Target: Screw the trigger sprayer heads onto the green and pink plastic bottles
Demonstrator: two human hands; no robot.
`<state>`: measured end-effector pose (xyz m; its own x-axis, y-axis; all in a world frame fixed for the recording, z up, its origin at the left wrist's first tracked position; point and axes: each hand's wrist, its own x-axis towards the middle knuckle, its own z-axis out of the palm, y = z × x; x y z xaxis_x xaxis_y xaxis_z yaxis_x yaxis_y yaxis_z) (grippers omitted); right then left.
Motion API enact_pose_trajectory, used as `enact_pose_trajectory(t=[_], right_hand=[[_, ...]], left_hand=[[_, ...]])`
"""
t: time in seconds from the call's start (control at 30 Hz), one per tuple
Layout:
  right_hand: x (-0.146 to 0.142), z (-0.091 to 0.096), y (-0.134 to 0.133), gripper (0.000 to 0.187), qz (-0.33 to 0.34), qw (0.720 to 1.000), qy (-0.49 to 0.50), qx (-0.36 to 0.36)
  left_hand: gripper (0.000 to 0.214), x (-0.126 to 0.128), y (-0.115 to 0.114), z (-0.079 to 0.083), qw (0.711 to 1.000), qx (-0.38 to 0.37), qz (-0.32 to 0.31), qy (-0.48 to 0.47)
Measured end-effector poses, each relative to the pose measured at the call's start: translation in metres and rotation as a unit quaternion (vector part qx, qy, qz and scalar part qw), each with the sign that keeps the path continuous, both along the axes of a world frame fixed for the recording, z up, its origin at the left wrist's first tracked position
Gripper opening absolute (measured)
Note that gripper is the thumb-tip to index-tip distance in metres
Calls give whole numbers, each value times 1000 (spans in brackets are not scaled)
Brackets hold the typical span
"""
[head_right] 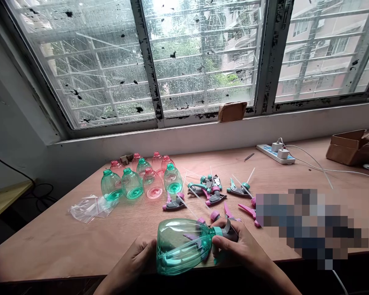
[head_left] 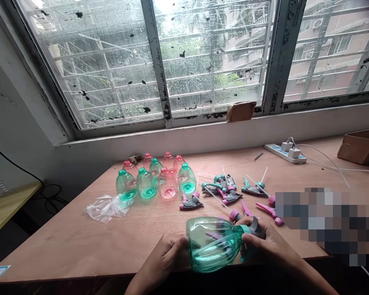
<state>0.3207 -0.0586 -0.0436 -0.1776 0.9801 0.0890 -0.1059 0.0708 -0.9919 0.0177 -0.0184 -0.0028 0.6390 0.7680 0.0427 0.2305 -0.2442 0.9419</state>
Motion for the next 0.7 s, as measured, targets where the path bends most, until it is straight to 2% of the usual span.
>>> enact_pose_trajectory(t=[0.13, 0.17, 0.27, 0.43, 0.6, 0.7], right_hand=[[0, 1, 0, 40, 0, 1000, 9, -11], [-1, 1, 0, 40, -1, 1000, 9, -13], [-1, 2, 1, 40, -12, 1000, 1, -9], [-1, 4, 1, 40, -25, 1000, -12, -5], [-2, 7, -1, 41, -16, 1000, -4, -9], [-3, 9, -3, 42, -22, 1000, 6, -8]], left_hand=[[45, 0, 1, 2, 1000, 1, 7, -19], [45, 0, 2, 2, 999, -1, 12, -36], [61, -1, 3, -1, 996, -10, 15, -82], [51, -4, 1, -3, 999, 4, 30, -30], [42, 0, -3, 11, 1000, 4, 12, -3], [44, 2, -4, 16, 1000, -6, -23, 11]])
